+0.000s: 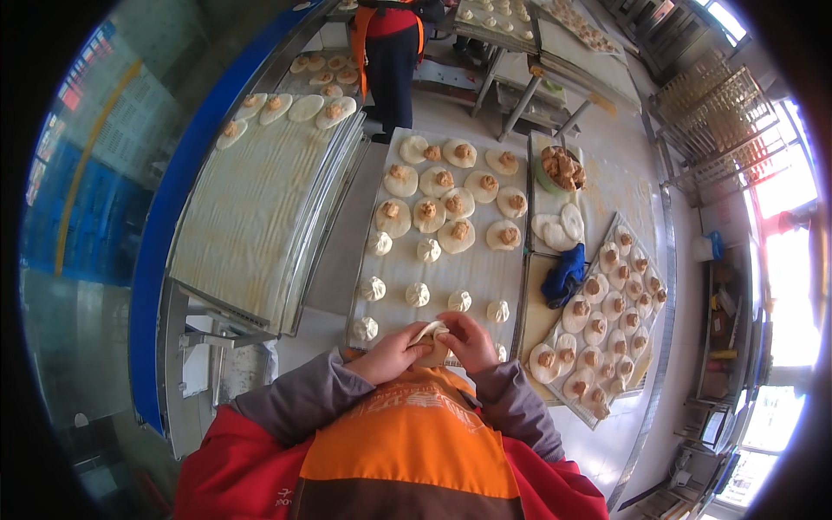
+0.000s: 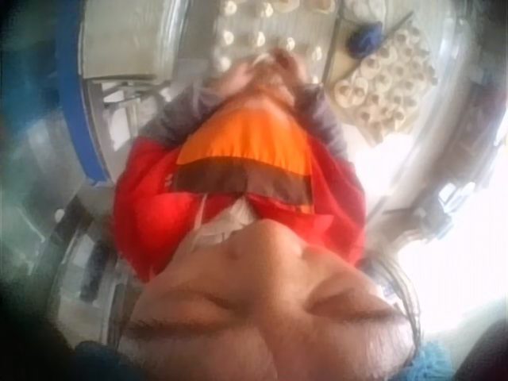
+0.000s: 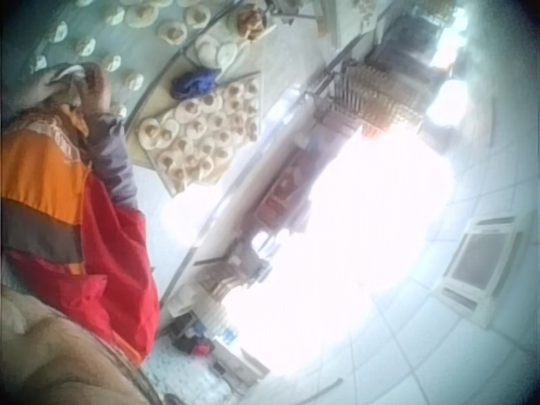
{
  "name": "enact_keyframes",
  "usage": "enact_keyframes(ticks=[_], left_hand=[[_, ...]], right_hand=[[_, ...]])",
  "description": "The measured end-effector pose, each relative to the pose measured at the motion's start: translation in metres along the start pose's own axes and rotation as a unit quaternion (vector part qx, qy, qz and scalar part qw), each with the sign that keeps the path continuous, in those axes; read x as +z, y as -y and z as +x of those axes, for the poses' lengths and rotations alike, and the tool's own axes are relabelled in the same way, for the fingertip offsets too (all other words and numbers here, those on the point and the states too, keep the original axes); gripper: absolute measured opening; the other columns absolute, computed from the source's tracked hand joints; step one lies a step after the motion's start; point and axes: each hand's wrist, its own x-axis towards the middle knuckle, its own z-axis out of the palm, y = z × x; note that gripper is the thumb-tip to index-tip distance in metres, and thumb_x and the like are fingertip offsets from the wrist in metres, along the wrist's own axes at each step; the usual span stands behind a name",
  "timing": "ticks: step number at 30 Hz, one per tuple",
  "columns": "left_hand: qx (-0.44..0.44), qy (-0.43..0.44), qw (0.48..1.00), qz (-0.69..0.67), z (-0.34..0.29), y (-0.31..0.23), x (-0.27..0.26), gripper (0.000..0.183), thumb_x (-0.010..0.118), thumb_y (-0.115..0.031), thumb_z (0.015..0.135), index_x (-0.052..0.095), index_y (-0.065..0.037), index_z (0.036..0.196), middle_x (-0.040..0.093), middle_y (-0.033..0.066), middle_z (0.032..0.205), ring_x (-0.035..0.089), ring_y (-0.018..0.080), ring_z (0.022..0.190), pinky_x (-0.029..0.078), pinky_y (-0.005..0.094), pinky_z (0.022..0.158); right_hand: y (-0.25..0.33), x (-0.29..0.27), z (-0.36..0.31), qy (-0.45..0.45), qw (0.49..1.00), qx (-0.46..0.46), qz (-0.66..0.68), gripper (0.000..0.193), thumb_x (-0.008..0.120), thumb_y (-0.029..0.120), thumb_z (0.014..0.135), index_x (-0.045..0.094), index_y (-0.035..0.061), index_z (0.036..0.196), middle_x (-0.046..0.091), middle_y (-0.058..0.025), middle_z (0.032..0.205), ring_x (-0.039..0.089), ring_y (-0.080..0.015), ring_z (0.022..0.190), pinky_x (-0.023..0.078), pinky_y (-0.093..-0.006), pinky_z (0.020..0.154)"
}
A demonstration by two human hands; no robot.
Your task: The person repeatedly picks up small dough discs and filling portions, places the filling on the dough, and folds the dough to enclose it, forming buns. The finished buns are placed on metal trays on the table.
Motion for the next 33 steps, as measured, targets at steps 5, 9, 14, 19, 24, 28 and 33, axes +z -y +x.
enact_keyframes(ticks=[5, 9, 14, 19, 24, 28, 33], left_hand=[[-0.08, 0.035, 0.991, -0.104, -0.001, -0.007, -0.006, 0.035, 0.058, -0.019, 0.102, 0.051, -0.006, 0.133, 0.065, 0.0068, 0.109, 0.066, 0.015, 0.091, 0.055, 0.0278, 0.068], [0.038, 0.008, 0.999, 0.033, 0.001, -0.003, -0.008, 0.027, 0.057, -0.017, 0.1, 0.057, -0.004, 0.124, 0.067, 0.0077, 0.109, 0.067, 0.0175, 0.093, 0.053, 0.0325, 0.075], [-0.04, 0.043, 0.997, -0.052, 0.007, 0.011, -0.011, 0.025, 0.06, -0.016, 0.098, 0.06, -0.003, 0.119, 0.067, 0.0062, 0.103, 0.062, 0.0135, 0.097, 0.049, 0.0307, 0.084], [0.086, 0.024, 0.993, 0.08, 0.009, 0.009, -0.009, 0.028, 0.06, -0.011, 0.099, 0.058, -0.004, 0.125, 0.066, 0.0027, 0.103, 0.061, 0.0105, 0.09, 0.051, 0.0274, 0.073], [-0.074, 0.005, 0.989, -0.13, 0.004, 0.006, -0.011, 0.041, 0.058, -0.02, 0.102, 0.048, -0.01, 0.14, 0.063, 0.0051, 0.119, 0.064, 0.016, 0.098, 0.058, 0.0321, 0.071], [-0.025, -0.03, 0.992, -0.118, 0.003, 0.022, -0.007, 0.034, 0.055, -0.023, 0.103, 0.053, -0.011, 0.135, 0.064, 0.0031, 0.11, 0.061, 0.0125, 0.077, 0.051, 0.0267, 0.058], [-0.014, -0.008, 0.999, -0.052, 0.008, 0.024, -0.008, 0.03, 0.055, -0.022, 0.102, 0.057, -0.011, 0.13, 0.066, 0.0035, 0.105, 0.062, 0.0123, 0.066, 0.047, 0.0245, 0.051]], right_hand=[[0.011, 0.0, 0.002, 0.017, 0.924, -0.249, -0.288, 0.016, 0.071, 0.0, 0.083, 0.068, 0.0014, 0.099, 0.066, -0.009, 0.09, 0.063, -0.0194, 0.077, 0.051, -0.0308, 0.069], [0.018, 0.004, 0.001, 0.029, 0.983, -0.054, -0.171, 0.014, 0.071, 0.002, 0.084, 0.067, 0.0018, 0.097, 0.065, -0.0102, 0.088, 0.063, -0.0242, 0.076, 0.051, -0.033, 0.069], [0.019, 0.011, -0.001, 0.058, 0.918, -0.25, -0.304, 0.012, 0.069, 0.002, 0.084, 0.065, 0.0014, 0.095, 0.064, -0.0129, 0.088, 0.065, -0.0328, 0.08, 0.052, -0.0371, 0.07], [0.011, 0.017, 0.0, 0.011, 0.956, -0.185, -0.226, 0.013, 0.068, 0.009, 0.087, 0.065, 0.0021, 0.097, 0.064, -0.0146, 0.089, 0.064, -0.0366, 0.079, 0.054, -0.0417, 0.071], [0.006, 0.012, 0.005, -0.032, 0.919, -0.248, -0.305, 0.011, 0.07, 0.007, 0.086, 0.065, 0.0026, 0.096, 0.065, -0.0135, 0.091, 0.066, -0.0347, 0.083, 0.054, -0.0386, 0.072], [0.005, 0.007, 0.003, 0.034, 0.95, -0.167, -0.261, 0.014, 0.073, 0.01, 0.083, 0.067, 0.0036, 0.094, 0.064, -0.0116, 0.09, 0.064, -0.0335, 0.083, 0.053, -0.0387, 0.071], [0.004, 0.007, 0.004, 0.052, 0.886, -0.291, -0.356, 0.023, 0.072, 0.011, 0.085, 0.065, 0.0052, 0.107, 0.064, -0.0098, 0.09, 0.066, -0.0288, 0.082, 0.054, -0.038, 0.072]])
